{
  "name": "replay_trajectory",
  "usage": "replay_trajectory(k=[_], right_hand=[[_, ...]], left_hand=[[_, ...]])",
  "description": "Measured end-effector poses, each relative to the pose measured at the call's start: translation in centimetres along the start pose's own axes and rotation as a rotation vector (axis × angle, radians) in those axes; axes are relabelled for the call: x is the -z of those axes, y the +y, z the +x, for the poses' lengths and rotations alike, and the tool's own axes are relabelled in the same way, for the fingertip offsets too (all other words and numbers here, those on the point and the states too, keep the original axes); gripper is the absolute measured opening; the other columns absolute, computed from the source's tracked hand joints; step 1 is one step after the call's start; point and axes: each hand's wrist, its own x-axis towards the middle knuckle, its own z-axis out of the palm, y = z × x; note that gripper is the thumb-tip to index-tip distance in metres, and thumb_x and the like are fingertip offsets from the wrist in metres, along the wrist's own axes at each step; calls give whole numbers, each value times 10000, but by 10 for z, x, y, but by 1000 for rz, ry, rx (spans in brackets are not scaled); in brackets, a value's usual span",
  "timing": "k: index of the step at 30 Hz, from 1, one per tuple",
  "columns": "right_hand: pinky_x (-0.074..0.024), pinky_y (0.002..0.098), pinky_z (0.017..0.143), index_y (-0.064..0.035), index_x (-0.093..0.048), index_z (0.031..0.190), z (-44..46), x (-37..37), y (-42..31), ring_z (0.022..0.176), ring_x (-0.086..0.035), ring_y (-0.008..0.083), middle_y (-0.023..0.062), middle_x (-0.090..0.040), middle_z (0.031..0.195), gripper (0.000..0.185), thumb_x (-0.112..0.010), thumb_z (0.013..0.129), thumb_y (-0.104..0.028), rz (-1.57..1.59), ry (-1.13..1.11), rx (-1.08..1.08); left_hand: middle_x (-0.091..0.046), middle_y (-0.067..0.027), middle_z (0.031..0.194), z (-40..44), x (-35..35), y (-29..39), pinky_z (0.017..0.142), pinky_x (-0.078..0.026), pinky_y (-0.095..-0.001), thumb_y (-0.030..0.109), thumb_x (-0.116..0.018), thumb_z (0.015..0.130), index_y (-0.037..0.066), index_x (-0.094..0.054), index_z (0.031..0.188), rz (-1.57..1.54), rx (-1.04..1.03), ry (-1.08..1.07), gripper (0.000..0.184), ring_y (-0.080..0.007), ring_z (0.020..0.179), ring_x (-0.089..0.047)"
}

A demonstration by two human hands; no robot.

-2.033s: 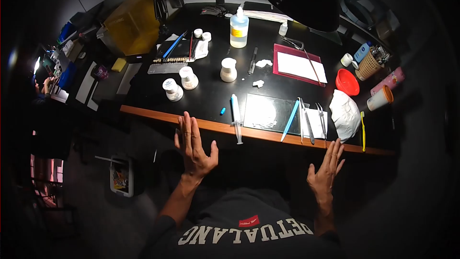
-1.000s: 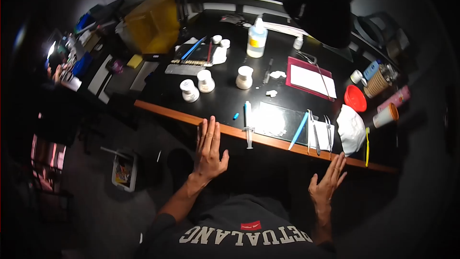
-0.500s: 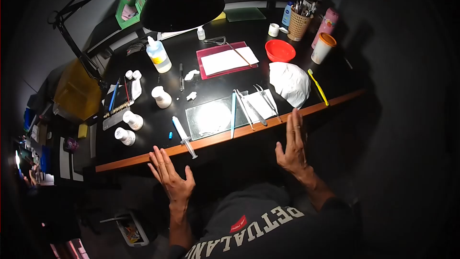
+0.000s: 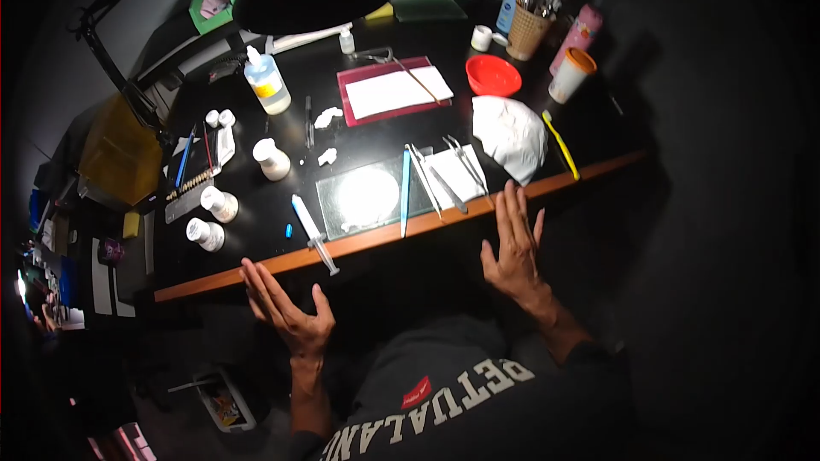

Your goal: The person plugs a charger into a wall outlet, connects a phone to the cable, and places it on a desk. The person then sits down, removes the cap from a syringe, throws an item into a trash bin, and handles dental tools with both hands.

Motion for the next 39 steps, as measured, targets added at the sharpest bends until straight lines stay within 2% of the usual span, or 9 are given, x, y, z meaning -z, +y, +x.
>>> replay_trajectory(k=[10, 12, 14, 18, 24, 25, 30, 31, 39], right_hand=[[-68, 687, 1205, 110, -263, 1556, 5, -17, 6, 1553, -131, 485, 308, -154, 1664, 867, -637, 793, -66, 349, 206, 31], [-53, 702, 1198, 97, -288, 1554, 6, -9, 8, 1555, -146, 469, 268, -189, 1672, 875, -658, 776, -57, -18, 41, -4], [-25, 705, 1194, 95, -296, 1553, 6, -14, 10, 1559, -143, 461, 258, -193, 1676, 895, -666, 757, -77, 65, 122, -7], [-11, 707, 1192, 87, -290, 1559, 6, -10, 7, 1563, -127, 459, 262, -171, 1681, 923, -676, 739, -88, -21, 16, -8], [-32, 703, 1197, 79, -282, 1565, 7, -11, 10, 1566, -109, 458, 265, -122, 1689, 933, -683, 740, -87, -3, 2, -23], [-52, 698, 1200, 73, -283, 1567, 9, -17, 16, 1566, -110, 457, 260, -124, 1690, 920, -681, 752, -85, 298, 154, 47], [-48, 685, 1208, 60, -274, 1576, 7, -11, 13, 1569, -105, 449, 254, -154, 1688, 908, -670, 773, -92, -20, 67, -44], [-74, 690, 1204, 58, -291, 1569, 8, -12, 11, 1563, -129, 454, 258, -162, 1684, 888, -669, 778, -84, -43, 57, -45], [-304, 564, 1204, 53, -395, 1494, 17, 1, -13, 1482, -276, 548, 386, -234, 1592, 694, -609, 835, 8, 161, 437, 165]], left_hand=[[-165, -274, 1681, -4, -11, -12, 1224, -120, -588, 105, -709, 735, -66, -253, 1581, 74, 70, -134, 976, -451, 1565, -137], [-166, -276, 1680, -2, -10, -8, 1226, -109, -586, 111, -703, 737, -66, -260, 1578, 24, 41, 12, 967, -452, 1564, -140], [-172, -278, 1678, -1, -10, -14, 1225, -115, -585, 124, -709, 740, -69, -258, 1577, 98, 25, -219, 971, -449, 1565, -141], [-189, -280, 1673, 0, -11, -6, 1224, -126, -581, 133, -727, 739, -67, -256, 1578, 86, 48, 42, 983, -447, 1565, -141], [-188, -286, 1670, 4, -13, -5, 1220, -117, -589, 123, -727, 735, -72, -259, 1575, 26, 55, -82, 981, -449, 1565, -143], [-188, -287, 1670, 5, -13, -6, 1220, -111, -590, 128, -726, 737, -72, -259, 1575, 65, 56, -164, 980, -448, 1566, -141], [-165, -287, 1677, 7, -7, -4, 1216, -90, -602, 166, -751, 735, -68, -284, 1570, 40, 78, -141, 985, -449, 1571, -112], [-148, -300, 1676, 8, -5, -7, 1214, -86, -608, 164, -758, 737, -71, -280, 1571, 90, 48, -286, 989, -451, 1571, -102], [-189, -319, 1655, 8, 4, -11, 1238, -135, -552, 104, -751, 760, -60, -262, 1576, -7, 38, -114, 965, -473, 1546, -182]])
